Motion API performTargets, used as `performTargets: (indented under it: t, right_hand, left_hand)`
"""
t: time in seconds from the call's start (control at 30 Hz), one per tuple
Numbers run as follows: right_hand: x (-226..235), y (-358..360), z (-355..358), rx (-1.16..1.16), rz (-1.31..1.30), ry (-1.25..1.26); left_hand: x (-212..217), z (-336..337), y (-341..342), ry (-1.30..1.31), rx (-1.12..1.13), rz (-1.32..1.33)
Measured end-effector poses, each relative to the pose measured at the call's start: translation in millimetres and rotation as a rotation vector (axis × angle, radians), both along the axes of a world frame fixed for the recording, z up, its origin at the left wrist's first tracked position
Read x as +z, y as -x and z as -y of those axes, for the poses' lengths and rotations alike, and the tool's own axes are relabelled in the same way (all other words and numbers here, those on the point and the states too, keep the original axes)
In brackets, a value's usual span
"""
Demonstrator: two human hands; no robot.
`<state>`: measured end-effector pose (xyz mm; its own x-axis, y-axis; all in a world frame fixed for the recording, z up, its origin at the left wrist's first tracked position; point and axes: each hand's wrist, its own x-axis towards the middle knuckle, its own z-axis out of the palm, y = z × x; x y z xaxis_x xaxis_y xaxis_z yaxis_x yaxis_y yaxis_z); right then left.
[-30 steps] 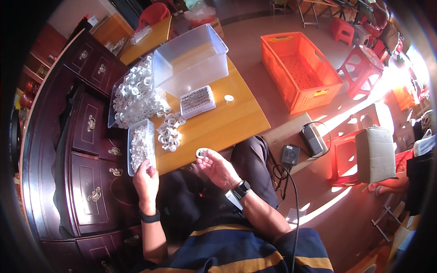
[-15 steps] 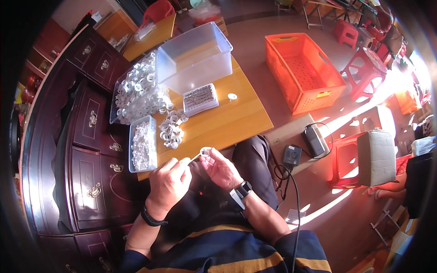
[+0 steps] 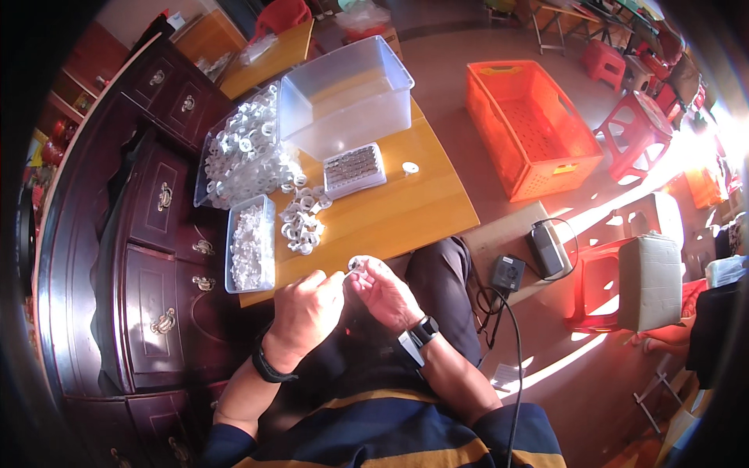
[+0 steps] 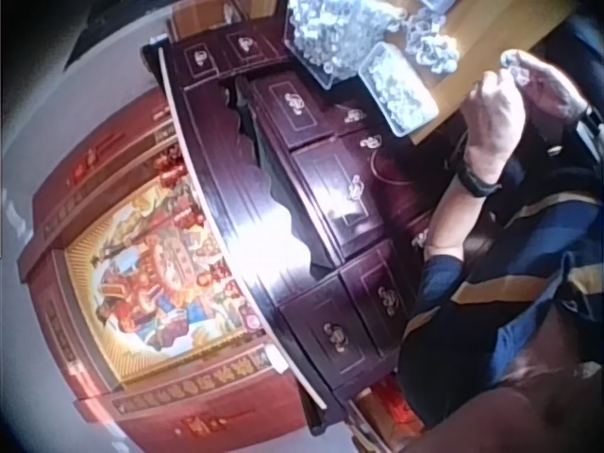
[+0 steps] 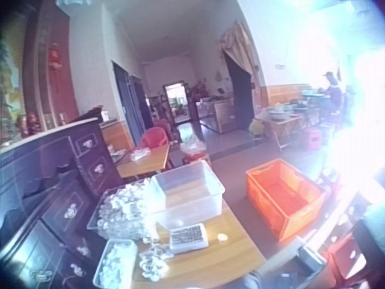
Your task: Manually assemble small white circular plastic housings with internal components.
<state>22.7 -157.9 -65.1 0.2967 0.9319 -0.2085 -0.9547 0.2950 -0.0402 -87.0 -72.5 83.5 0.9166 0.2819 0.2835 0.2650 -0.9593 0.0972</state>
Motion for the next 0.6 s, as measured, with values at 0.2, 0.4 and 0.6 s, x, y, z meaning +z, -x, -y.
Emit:
performTargets:
  t: [0.2,0.4,0.6]
  right_hand:
    - [2.3,0.5,-0.4,-0.002,0.025,0.012]
    - [-1.4,-0.7,-0.4,0.022,-0.010,0.014]
    - [-0.6,-2.2,-0.6,0.018,-0.014,0.009]
  left_hand:
    - [-0.9,-0.6,-1.7,0.003,0.003,-0.047]
    - [-5.6,-1.3,1.6,-0.014,-0.014,-0.017]
    - [-9.3,-6.9,5.1,-0.030,-0.062,0.035]
